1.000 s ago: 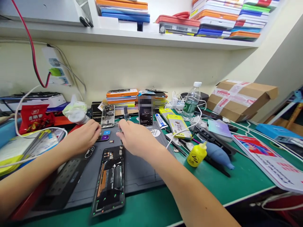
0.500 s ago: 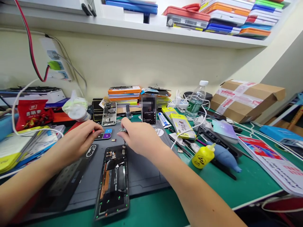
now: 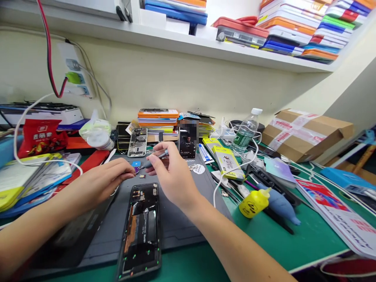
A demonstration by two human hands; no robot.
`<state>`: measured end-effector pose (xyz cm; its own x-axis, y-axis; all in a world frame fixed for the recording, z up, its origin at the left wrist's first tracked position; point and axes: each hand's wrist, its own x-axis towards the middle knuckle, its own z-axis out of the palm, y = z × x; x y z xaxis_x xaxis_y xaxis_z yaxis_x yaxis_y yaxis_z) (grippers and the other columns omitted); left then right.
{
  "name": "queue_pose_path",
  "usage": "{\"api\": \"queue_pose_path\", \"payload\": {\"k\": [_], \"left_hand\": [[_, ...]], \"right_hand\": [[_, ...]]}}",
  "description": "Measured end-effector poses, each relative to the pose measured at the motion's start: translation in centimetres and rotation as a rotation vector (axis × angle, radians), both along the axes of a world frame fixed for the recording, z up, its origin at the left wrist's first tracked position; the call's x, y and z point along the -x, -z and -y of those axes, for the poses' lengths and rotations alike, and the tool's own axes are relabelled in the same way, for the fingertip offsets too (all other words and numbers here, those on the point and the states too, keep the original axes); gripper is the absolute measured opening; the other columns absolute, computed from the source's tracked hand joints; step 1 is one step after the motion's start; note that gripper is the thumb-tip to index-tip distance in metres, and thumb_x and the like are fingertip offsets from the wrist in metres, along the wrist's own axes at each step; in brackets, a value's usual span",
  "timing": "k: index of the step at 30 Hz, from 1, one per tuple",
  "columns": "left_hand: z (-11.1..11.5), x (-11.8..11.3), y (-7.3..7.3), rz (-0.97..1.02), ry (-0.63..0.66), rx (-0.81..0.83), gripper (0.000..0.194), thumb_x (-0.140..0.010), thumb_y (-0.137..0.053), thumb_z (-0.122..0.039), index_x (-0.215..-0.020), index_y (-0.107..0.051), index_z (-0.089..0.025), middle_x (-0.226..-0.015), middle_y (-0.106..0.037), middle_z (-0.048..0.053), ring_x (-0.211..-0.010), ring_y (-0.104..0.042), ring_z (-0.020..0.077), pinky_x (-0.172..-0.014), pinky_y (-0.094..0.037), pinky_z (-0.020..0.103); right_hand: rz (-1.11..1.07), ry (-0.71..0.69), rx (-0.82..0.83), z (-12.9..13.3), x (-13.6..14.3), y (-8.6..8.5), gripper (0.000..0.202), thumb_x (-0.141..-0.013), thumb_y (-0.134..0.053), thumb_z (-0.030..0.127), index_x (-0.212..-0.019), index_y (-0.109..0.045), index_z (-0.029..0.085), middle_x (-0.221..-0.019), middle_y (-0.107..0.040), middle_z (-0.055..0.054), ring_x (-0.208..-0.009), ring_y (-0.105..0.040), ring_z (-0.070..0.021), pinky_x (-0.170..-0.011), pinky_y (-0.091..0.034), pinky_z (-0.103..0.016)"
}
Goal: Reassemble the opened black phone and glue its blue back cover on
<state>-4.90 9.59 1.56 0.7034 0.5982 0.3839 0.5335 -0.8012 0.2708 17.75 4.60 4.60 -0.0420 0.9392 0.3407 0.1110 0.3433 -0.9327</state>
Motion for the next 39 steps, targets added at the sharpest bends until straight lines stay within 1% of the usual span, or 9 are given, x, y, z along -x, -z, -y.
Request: {"api": "queue_pose_path", "payload": {"k": [5,11,17,24,29,34,39], "left_hand": [[-0.26,0.09,0.36,0.023,-0.002,0.014,0.024,-0.111,-0.034,-0.036,-0.103,-0.053,-0.024,-0.1,-0.06,0.001,-0.089,-0.06,0.018,-0.08,-0.044,0.032],[-0.45,0.01,0.65,0.039,-0.007,0.043,0.023,-0.111,-0.035,-0.037,-0.102,-0.052,-0.025,-0.1,-0.058,0.0,-0.09,-0.059,0.0178,-0.079,-0.043,0.031],[-0.56,0.12,0.77,0.03,-0.01,0.04,0.025,-0.111,-0.033,-0.038,-0.101,-0.052,-0.025,-0.098,-0.058,0.0,-0.088,-0.059,0.0184,-0.077,-0.043,0.031],[-0.69,0.07,0.8,0.004,0.007,0.024,0.025,-0.111,-0.033,-0.037,-0.1,-0.052,-0.024,-0.098,-0.059,0.001,-0.087,-0.06,0.0191,-0.076,-0.043,0.033],[-0.55,0.22,0.76,-0.015,0.022,0.008,0.024,-0.111,-0.033,-0.033,-0.101,-0.052,-0.023,-0.097,-0.058,0.002,-0.084,-0.059,0.0195,-0.075,-0.043,0.034],[-0.58,0.24,0.95,-0.039,0.021,-0.013,0.024,-0.11,-0.034,-0.031,-0.1,-0.055,-0.022,-0.096,-0.06,0.002,-0.082,-0.06,0.019,-0.074,-0.044,0.034],[-0.73,0.26,1.01,-0.072,0.007,-0.034,0.025,-0.11,-0.034,-0.031,-0.1,-0.056,-0.022,-0.095,-0.06,0.002,-0.082,-0.062,0.0196,-0.074,-0.045,0.034]], "right_hand": [[-0.025,-0.01,0.005,0.11,0.26,0.46,0.014,-0.101,-0.059,0.031,-0.111,-0.052,0.025,-0.103,-0.068,-0.003,-0.08,-0.075,-0.0156,-0.079,-0.067,-0.036],[0.021,-0.04,0.01,0.28,0.38,0.79,0.014,-0.102,-0.058,0.031,-0.113,-0.052,0.025,-0.105,-0.068,-0.003,-0.084,-0.075,-0.0161,-0.082,-0.067,-0.036],[0.034,-0.04,0.0,0.34,0.53,0.87,0.011,-0.103,-0.056,0.03,-0.112,-0.051,0.026,-0.107,-0.069,-0.003,-0.087,-0.075,-0.0171,-0.085,-0.066,-0.04],[0.023,-0.039,-0.02,0.24,0.57,0.9,0.012,-0.102,-0.057,0.029,-0.113,-0.051,0.026,-0.105,-0.07,-0.002,-0.085,-0.074,-0.0159,-0.084,-0.066,-0.037],[0.087,-0.045,-0.014,0.18,0.42,0.94,0.012,-0.104,-0.054,0.03,-0.115,-0.051,0.026,-0.11,-0.069,-0.004,-0.087,-0.074,-0.0159,-0.085,-0.065,-0.037],[0.203,-0.066,-0.034,0.28,0.08,0.81,0.014,-0.105,-0.051,0.026,-0.119,-0.05,0.026,-0.113,-0.071,-0.004,-0.089,-0.074,-0.0159,-0.089,-0.063,-0.038],[0.291,-0.07,-0.062,0.32,-0.05,0.84,0.015,-0.105,-0.05,0.025,-0.12,-0.05,0.027,-0.116,-0.072,-0.005,-0.095,-0.074,-0.018,-0.09,-0.062,-0.04]]}}
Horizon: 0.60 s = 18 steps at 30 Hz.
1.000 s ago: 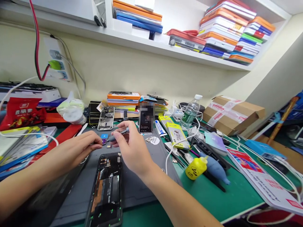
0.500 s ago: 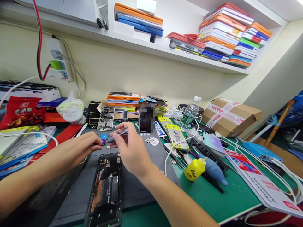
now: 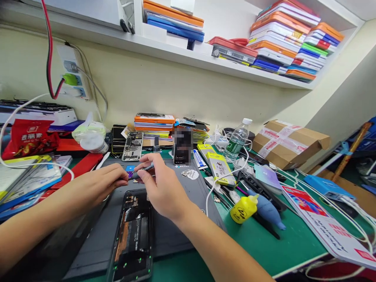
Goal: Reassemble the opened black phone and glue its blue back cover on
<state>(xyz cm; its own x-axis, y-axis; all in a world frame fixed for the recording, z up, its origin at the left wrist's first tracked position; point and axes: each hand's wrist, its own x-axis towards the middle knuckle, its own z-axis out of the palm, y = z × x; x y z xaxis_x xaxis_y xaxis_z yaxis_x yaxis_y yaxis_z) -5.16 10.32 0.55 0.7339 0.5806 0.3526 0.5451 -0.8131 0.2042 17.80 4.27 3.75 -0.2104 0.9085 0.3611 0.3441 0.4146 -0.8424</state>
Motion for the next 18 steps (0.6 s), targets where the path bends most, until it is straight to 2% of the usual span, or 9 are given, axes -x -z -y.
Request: {"api": "queue_pose_path", "payload": {"k": [6,11,14,18], "left_hand": [[0.2,-0.1,-0.2,-0.024,-0.01,-0.031,0.027,-0.111,-0.033,-0.034,-0.1,-0.056,-0.023,-0.096,-0.061,0.002,-0.081,-0.063,0.0197,-0.075,-0.045,0.034],[0.1,-0.1,-0.5,0.022,-0.053,-0.061,0.027,-0.111,-0.031,-0.034,-0.118,-0.055,-0.024,-0.114,-0.064,0.005,-0.101,-0.065,0.023,-0.086,-0.048,0.036],[-0.6,0.3,-0.7,0.044,-0.124,-0.058,0.029,-0.11,-0.029,-0.031,-0.117,-0.056,-0.022,-0.115,-0.063,0.007,-0.104,-0.065,0.0247,-0.09,-0.05,0.038],[-1.8,1.0,-0.4,0.01,-0.172,-0.011,0.03,-0.108,-0.033,-0.03,-0.11,-0.062,-0.021,-0.112,-0.062,0.007,-0.098,-0.067,0.0238,-0.093,-0.051,0.039]], "right_hand": [[0.002,0.031,0.018,0.1,0.2,0.2,0.013,-0.105,-0.052,0.028,-0.118,-0.05,0.027,-0.113,-0.072,-0.004,-0.091,-0.075,-0.0184,-0.087,-0.062,-0.04],[-0.021,0.061,0.039,0.1,0.1,-0.2,0.014,-0.104,-0.052,0.029,-0.118,-0.051,0.026,-0.106,-0.071,-0.004,-0.084,-0.076,-0.0177,-0.08,-0.062,-0.037],[-0.006,0.148,-0.001,-0.3,-0.8,-1.0,0.015,-0.102,-0.054,0.03,-0.116,-0.052,0.025,-0.098,-0.07,-0.002,-0.076,-0.074,-0.0172,-0.075,-0.06,-0.035],[0.156,0.292,-0.063,-0.8,-2.2,-2.1,0.015,-0.101,-0.054,0.029,-0.115,-0.052,0.025,-0.092,-0.07,-0.001,-0.072,-0.072,-0.0179,-0.071,-0.056,-0.035]]}}
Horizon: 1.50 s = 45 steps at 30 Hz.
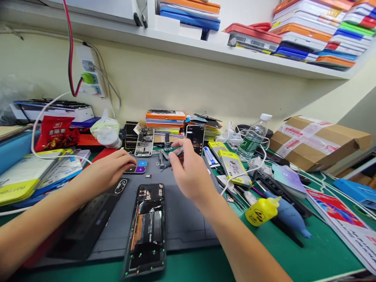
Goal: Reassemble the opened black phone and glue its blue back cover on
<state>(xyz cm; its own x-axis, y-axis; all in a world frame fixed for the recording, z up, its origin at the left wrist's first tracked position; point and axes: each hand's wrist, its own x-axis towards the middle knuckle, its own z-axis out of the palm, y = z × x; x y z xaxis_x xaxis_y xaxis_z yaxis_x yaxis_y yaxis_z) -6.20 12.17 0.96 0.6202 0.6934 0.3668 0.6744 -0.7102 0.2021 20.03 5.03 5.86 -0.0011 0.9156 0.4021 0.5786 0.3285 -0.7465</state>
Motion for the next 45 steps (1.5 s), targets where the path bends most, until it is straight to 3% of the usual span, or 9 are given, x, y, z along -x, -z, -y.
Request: {"api": "queue_pose_path", "payload": {"k": [3,6,14,20,28,35,41,43,45], "left_hand": [[-0.8,0.1,0.4,-0.021,-0.012,0.035,0.033,-0.107,-0.035,-0.029,-0.108,-0.067,-0.02,-0.11,-0.062,0.007,-0.095,-0.068,0.0224,-0.092,-0.054,0.037],[-1.3,0.0,0.8,-0.045,-0.021,0.049,0.037,-0.106,-0.036,-0.028,-0.119,-0.07,-0.019,-0.113,-0.061,0.009,-0.096,-0.068,0.0231,-0.091,-0.055,0.037],[-1.7,-0.4,1.4,-0.159,-0.005,0.055,0.039,-0.104,-0.043,-0.029,-0.128,-0.074,-0.033,-0.114,-0.061,0.008,-0.095,-0.066,0.0258,-0.081,-0.056,0.039],[-1.7,-0.4,1.1,-0.168,-0.009,0.051,0.034,-0.102,-0.049,-0.023,-0.118,-0.078,-0.029,-0.108,-0.065,0.006,-0.099,-0.066,0.0241,-0.091,-0.054,0.038],[-0.8,-1.4,0.8,-0.218,-0.049,-0.033,0.03,-0.104,-0.048,-0.025,-0.109,-0.078,-0.019,-0.103,-0.068,0.009,-0.1,-0.066,0.0278,-0.089,-0.055,0.042],[-0.6,-1.7,0.7,-0.236,-0.085,-0.067,0.031,-0.106,-0.046,-0.027,-0.107,-0.076,-0.018,-0.102,-0.067,0.008,-0.098,-0.067,0.0266,-0.083,-0.056,0.039],[-0.6,-1.8,0.9,-0.224,-0.12,-0.06,0.032,-0.107,-0.045,-0.03,-0.108,-0.075,-0.021,-0.104,-0.067,0.007,-0.099,-0.068,0.0255,-0.081,-0.055,0.036],[-0.6,-1.7,0.9,-0.21,-0.135,-0.054,0.031,-0.107,-0.045,-0.03,-0.108,-0.075,-0.02,-0.105,-0.067,0.008,-0.098,-0.068,0.0248,-0.082,-0.055,0.037],[-0.5,-1.7,0.9,-0.199,-0.147,-0.049,0.03,-0.106,-0.046,-0.03,-0.107,-0.074,-0.02,-0.106,-0.067,0.008,-0.098,-0.069,0.0246,-0.084,-0.055,0.037]], "right_hand": [[0.121,0.042,0.044,-0.1,-0.6,-0.6,0.015,-0.101,-0.053,0.032,-0.114,-0.052,0.025,-0.088,-0.072,-0.001,-0.069,-0.07,-0.0191,-0.064,-0.05,-0.033],[0.209,0.042,0.084,0.0,-0.7,-0.7,0.014,-0.101,-0.052,0.031,-0.114,-0.053,0.026,-0.084,-0.072,0.0,-0.067,-0.068,-0.0192,-0.062,-0.045,-0.032],[0.338,-0.047,0.144,0.3,-0.1,-0.3,0.012,-0.101,-0.049,0.028,-0.113,-0.051,0.028,-0.073,-0.067,0.004,-0.062,-0.059,-0.0172,-0.058,-0.036,-0.029],[0.361,-0.091,0.146,0.4,0.3,-0.1,0.014,-0.101,-0.05,0.026,-0.115,-0.05,0.028,-0.079,-0.069,0.004,-0.066,-0.059,-0.0164,-0.059,-0.036,-0.028],[0.436,-0.113,0.124,0.5,0.4,0.2,0.016,-0.102,-0.049,0.026,-0.118,-0.05,0.026,-0.082,-0.068,0.002,-0.065,-0.058,-0.0159,-0.063,-0.038,-0.028],[0.503,-0.259,0.125,1.0,0.4,-0.7,0.024,-0.098,-0.049,0.017,-0.12,-0.05,0.025,-0.106,-0.073,-0.002,-0.072,-0.063,-0.0156,-0.067,-0.04,-0.028],[0.64,-0.223,0.126,1.0,0.2,-1.5,0.016,-0.107,-0.045,0.038,-0.115,-0.054,0.027,-0.072,-0.064,0.004,-0.062,-0.056,-0.0172,-0.06,-0.031,-0.028],[0.66,-0.193,0.105,0.9,0.1,-1.6,0.02,-0.108,-0.045,0.043,-0.107,-0.056,0.026,-0.074,-0.065,0.003,-0.064,-0.056,-0.0174,-0.061,-0.031,-0.029],[0.641,-0.192,0.065,0.9,0.1,-1.6,0.022,-0.108,-0.046,0.044,-0.103,-0.057,0.025,-0.088,-0.069,0.0,-0.077,-0.061,-0.019,-0.067,-0.034,-0.029]]}}
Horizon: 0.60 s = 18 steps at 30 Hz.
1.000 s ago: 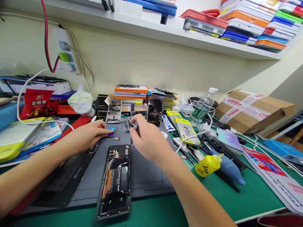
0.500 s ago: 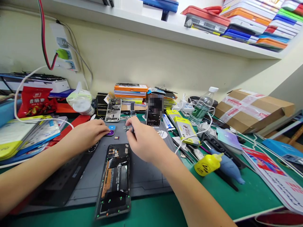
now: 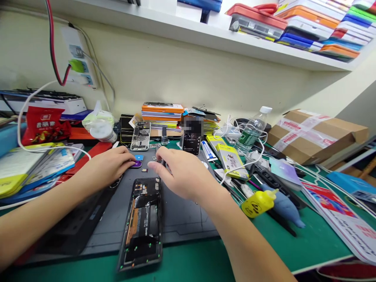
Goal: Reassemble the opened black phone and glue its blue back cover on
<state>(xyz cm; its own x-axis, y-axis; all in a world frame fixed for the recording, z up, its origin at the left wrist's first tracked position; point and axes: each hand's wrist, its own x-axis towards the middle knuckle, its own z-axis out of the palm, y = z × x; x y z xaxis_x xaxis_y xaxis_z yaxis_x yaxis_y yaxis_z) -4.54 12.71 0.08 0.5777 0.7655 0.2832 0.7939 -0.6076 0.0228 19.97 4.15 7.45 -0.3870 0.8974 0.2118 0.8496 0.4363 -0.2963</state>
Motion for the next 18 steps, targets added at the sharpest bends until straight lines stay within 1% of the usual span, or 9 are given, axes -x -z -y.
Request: {"api": "queue_pose_path", "payload": {"k": [2,3,6,7,9,12,14,16,18], "left_hand": [[0.02,0.07,-0.01,0.007,-0.006,0.0,0.029,-0.106,-0.047,-0.029,-0.103,-0.074,-0.02,-0.104,-0.067,0.009,-0.098,-0.068,0.0252,-0.084,-0.055,0.038],[0.03,0.1,0.0,0.008,-0.006,-0.002,0.029,-0.106,-0.047,-0.029,-0.101,-0.073,-0.02,-0.104,-0.067,0.009,-0.098,-0.068,0.0255,-0.083,-0.054,0.038],[0.01,0.14,0.04,0.012,0.002,-0.005,0.03,-0.106,-0.046,-0.031,-0.097,-0.072,-0.02,-0.101,-0.067,0.009,-0.096,-0.068,0.0259,-0.081,-0.054,0.038],[0.0,0.13,0.06,0.014,0.007,-0.006,0.03,-0.106,-0.045,-0.031,-0.097,-0.071,-0.02,-0.101,-0.066,0.008,-0.095,-0.068,0.0259,-0.081,-0.054,0.038],[-0.02,0.1,0.11,0.019,0.018,-0.009,0.03,-0.106,-0.045,-0.031,-0.097,-0.071,-0.02,-0.1,-0.066,0.008,-0.095,-0.068,0.0257,-0.081,-0.054,0.038],[-0.01,0.02,0.2,0.023,0.034,-0.02,0.029,-0.107,-0.044,-0.031,-0.096,-0.069,-0.019,-0.099,-0.064,0.007,-0.094,-0.067,0.0258,-0.082,-0.054,0.039],[0.03,-0.05,0.28,0.026,0.042,-0.035,0.029,-0.107,-0.043,-0.03,-0.096,-0.067,-0.018,-0.098,-0.063,0.008,-0.091,-0.067,0.026,-0.081,-0.055,0.04],[0.08,-0.08,0.34,0.031,0.049,-0.055,0.029,-0.107,-0.041,-0.03,-0.097,-0.065,-0.017,-0.099,-0.062,0.008,-0.089,-0.067,0.026,-0.08,-0.055,0.04],[0.15,-0.03,0.33,0.037,0.056,-0.083,0.028,-0.106,-0.039,-0.028,-0.1,-0.064,-0.016,-0.1,-0.061,0.01,-0.09,-0.066,0.0272,-0.081,-0.055,0.041]], "right_hand": [[-0.037,-0.026,-0.003,0.06,0.03,0.03,0.021,-0.108,-0.046,0.042,-0.104,-0.057,0.025,-0.1,-0.07,-0.002,-0.088,-0.062,-0.02,-0.071,-0.037,-0.029],[-0.046,-0.028,0.011,0.11,0.06,0.04,0.02,-0.108,-0.045,0.042,-0.104,-0.056,0.025,-0.099,-0.069,-0.001,-0.087,-0.062,-0.0199,-0.071,-0.037,-0.029],[-0.026,0.001,0.064,0.23,0.13,0.03,0.021,-0.109,-0.041,0.043,-0.104,-0.053,0.026,-0.078,-0.065,0.003,-0.07,-0.058,-0.0187,-0.063,-0.032,-0.029],[-0.019,0.007,0.062,0.25,0.15,0.03,0.022,-0.109,-0.04,0.043,-0.103,-0.053,0.026,-0.076,-0.063,0.004,-0.068,-0.057,-0.0187,-0.063,-0.032,-0.03],[-0.021,-0.004,0.034,0.25,0.15,0.06,0.02,-0.109,-0.041,0.039,-0.102,-0.054,0.025,-0.086,-0.066,0.001,-0.075,-0.059,-0.0194,-0.066,-0.034,-0.03],[-0.041,-0.022,0.016,0.19,0.14,0.19,0.01,-0.106,-0.044,0.028,-0.105,-0.054,0.025,-0.106,-0.067,-0.004,-0.086,-0.061,-0.0204,-0.073,-0.038,-0.031],[-0.04,-0.011,0.036,0.15,0.16,0.29,0.007,-0.104,-0.045,0.024,-0.106,-0.052,0.025,-0.099,-0.067,-0.002,-0.081,-0.06,-0.0194,-0.07,-0.038,-0.031],[-0.032,0.01,0.058,0.12,0.17,0.36,0.007,-0.106,-0.044,0.029,-0.105,-0.051,0.026,-0.087,-0.065,0.001,-0.073,-0.057,-0.0185,-0.066,-0.036,-0.03],[-0.03,0.021,0.054,0.12,0.18,0.42,0.012,-0.107,-0.042,0.034,-0.103,-0.05,0.025,-0.085,-0.064,0.001,-0.071,-0.056,-0.0185,-0.065,-0.035,-0.03]]}}
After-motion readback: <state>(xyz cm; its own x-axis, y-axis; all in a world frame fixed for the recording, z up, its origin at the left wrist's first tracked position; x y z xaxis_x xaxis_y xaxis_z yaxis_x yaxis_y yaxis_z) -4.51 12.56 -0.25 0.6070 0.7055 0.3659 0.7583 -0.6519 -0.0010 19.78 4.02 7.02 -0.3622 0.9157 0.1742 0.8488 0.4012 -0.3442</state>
